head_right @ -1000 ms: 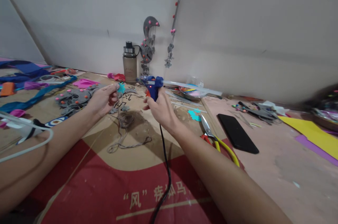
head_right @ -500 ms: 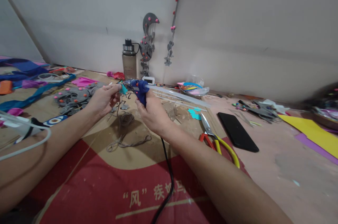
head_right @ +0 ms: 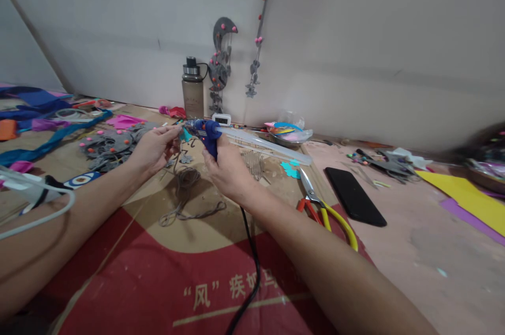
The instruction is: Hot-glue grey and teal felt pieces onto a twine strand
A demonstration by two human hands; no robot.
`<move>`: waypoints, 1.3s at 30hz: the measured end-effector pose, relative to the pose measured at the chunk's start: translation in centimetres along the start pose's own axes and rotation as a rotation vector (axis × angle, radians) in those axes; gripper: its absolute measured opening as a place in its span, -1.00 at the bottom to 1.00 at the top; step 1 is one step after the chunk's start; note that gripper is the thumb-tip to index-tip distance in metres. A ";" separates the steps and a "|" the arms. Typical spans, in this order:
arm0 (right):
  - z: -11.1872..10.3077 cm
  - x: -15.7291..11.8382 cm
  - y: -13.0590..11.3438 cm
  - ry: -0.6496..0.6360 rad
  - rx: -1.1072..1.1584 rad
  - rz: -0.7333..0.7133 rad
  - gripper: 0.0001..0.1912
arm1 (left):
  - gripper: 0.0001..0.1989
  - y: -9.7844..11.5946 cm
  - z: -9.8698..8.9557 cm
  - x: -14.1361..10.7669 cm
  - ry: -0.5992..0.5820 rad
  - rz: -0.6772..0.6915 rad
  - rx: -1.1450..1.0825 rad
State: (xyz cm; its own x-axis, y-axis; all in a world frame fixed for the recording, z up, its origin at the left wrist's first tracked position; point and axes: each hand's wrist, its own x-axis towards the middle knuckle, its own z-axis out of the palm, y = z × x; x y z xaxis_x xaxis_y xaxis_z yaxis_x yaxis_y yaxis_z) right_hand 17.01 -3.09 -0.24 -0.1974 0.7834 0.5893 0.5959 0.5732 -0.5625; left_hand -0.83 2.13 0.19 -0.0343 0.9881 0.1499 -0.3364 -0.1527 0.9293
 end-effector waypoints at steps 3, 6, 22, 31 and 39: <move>0.0 0.0 0.0 -0.007 -0.009 0.015 -0.66 | -0.82 0.1 -0.1 0.0 0.003 0.005 -0.005; -0.1 0.1 0.0 -0.006 0.005 0.008 -0.67 | -0.85 0.1 -0.2 0.1 0.008 0.009 -0.009; 0.0 0.0 -0.1 -0.025 0.039 0.014 -0.66 | -0.84 0.2 0.1 -0.1 0.020 0.009 0.020; -0.1 -0.1 -0.2 -0.014 0.033 0.004 -0.67 | -0.85 0.2 0.0 -0.1 0.002 0.016 0.029; 0.0 -0.1 0.0 -0.028 0.044 0.019 -0.67 | -0.85 0.4 0.2 -0.2 0.042 0.016 0.036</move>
State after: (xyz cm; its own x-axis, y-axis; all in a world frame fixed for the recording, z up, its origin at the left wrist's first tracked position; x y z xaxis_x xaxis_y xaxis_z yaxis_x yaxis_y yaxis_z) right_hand 17.03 -3.10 -0.31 -0.2079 0.8005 0.5621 0.5651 0.5674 -0.5990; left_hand -0.80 1.88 0.64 -0.0791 0.9854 0.1509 -0.3018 -0.1679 0.9385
